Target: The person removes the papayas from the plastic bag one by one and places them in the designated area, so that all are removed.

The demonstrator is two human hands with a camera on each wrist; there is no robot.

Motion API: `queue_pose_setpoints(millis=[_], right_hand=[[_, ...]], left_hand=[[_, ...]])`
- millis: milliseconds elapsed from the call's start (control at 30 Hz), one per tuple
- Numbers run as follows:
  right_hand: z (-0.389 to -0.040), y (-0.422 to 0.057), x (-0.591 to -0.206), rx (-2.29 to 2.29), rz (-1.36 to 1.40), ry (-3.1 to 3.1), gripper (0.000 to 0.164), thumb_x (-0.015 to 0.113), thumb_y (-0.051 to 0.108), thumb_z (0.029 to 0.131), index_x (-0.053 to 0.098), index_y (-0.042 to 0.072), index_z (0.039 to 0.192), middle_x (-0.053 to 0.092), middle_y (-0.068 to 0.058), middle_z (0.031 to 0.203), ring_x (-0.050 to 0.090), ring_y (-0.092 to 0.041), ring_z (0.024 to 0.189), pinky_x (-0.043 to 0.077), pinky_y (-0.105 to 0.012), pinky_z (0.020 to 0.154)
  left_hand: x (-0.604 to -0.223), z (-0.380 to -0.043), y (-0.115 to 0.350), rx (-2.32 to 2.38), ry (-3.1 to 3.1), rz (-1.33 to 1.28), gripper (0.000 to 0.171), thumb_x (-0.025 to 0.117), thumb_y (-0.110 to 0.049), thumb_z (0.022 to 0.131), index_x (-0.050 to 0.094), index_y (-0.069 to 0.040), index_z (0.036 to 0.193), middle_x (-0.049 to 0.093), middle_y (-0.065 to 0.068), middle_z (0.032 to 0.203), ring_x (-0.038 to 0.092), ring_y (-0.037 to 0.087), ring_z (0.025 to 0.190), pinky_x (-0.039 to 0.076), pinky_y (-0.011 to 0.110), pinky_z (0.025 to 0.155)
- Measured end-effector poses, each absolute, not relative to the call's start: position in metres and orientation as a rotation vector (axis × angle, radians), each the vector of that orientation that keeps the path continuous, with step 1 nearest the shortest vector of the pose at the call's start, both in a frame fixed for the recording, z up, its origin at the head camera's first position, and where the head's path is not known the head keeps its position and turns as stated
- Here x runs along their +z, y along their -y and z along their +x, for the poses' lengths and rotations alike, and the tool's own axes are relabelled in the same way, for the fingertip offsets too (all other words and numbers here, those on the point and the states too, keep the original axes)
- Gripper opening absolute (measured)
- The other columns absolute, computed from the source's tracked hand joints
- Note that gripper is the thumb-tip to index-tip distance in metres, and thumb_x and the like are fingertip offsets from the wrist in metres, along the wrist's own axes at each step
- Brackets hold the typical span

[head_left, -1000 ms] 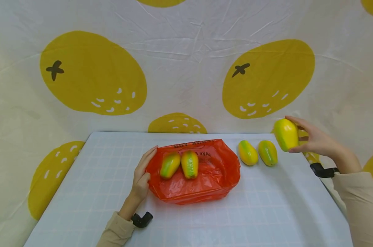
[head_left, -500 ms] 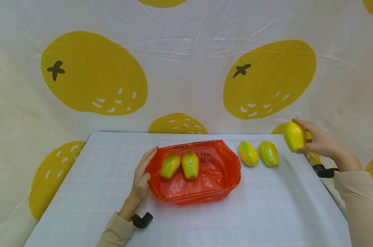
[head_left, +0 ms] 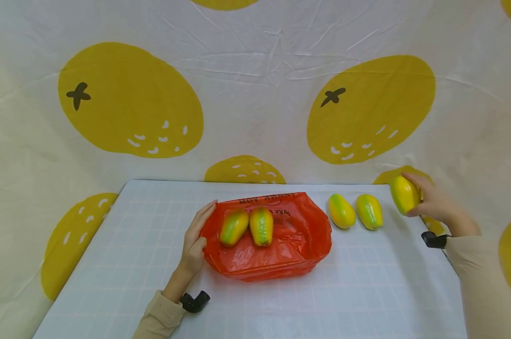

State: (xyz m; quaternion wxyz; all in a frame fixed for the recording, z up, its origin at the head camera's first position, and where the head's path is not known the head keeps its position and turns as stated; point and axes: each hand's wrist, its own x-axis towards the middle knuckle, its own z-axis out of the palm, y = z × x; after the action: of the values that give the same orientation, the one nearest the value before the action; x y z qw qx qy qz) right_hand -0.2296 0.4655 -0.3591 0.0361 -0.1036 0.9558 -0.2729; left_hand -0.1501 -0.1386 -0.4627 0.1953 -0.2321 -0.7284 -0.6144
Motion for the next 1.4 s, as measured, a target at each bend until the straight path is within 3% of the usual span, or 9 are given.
queue_pose_setpoints(millis=[133,500,800,1400], right_hand=[[-0.230,-0.467,-0.370,-0.876,-0.285,-2.897,0.113,0.077,-0.009,0.067,0.010,-0.001,0.157,0.011,-0.040,0.151,0.017,-0.060,0.127,0.016,-0.081,0.099],[-0.233,-0.472,-0.407,-0.898,-0.143,-2.856,0.110,0.076,-0.008,0.068,0.009,-0.004,0.155,0.011,-0.039,0.152,0.016,-0.059,0.130,0.015,-0.079,0.102],[-0.234,-0.477,-0.418,-0.885,-0.062,-2.811,0.112,0.074,-0.005,0.070,0.006,0.003,0.158,0.009,-0.037,0.154,0.012,-0.060,0.131,0.017,-0.082,0.098],[-0.243,-0.480,-0.439,-0.889,0.008,-2.759,0.114,0.068,-0.003,0.069,-0.002,0.007,0.158,-0.006,-0.032,0.159,0.006,-0.060,0.134,0.012,-0.082,0.099]], left_hand=[[-0.463,-0.150,0.139,-1.725,2.026,-0.664,0.083,0.029,0.011,0.067,0.044,-0.002,0.148,0.040,0.009,0.154,0.033,0.026,0.143,0.023,0.029,0.118],[-0.465,-0.151,0.139,-1.697,2.005,-0.690,0.083,0.029,0.013,0.066,0.044,0.000,0.147,0.041,0.014,0.152,0.034,0.030,0.142,0.023,0.029,0.118],[-0.465,-0.150,0.140,-1.698,2.024,-0.672,0.084,0.029,0.011,0.066,0.044,-0.002,0.148,0.040,0.011,0.153,0.034,0.027,0.143,0.022,0.029,0.119],[-0.466,-0.151,0.141,-1.715,2.036,-0.658,0.084,0.030,0.012,0.067,0.044,-0.005,0.149,0.040,0.009,0.154,0.033,0.024,0.143,0.022,0.028,0.119]])
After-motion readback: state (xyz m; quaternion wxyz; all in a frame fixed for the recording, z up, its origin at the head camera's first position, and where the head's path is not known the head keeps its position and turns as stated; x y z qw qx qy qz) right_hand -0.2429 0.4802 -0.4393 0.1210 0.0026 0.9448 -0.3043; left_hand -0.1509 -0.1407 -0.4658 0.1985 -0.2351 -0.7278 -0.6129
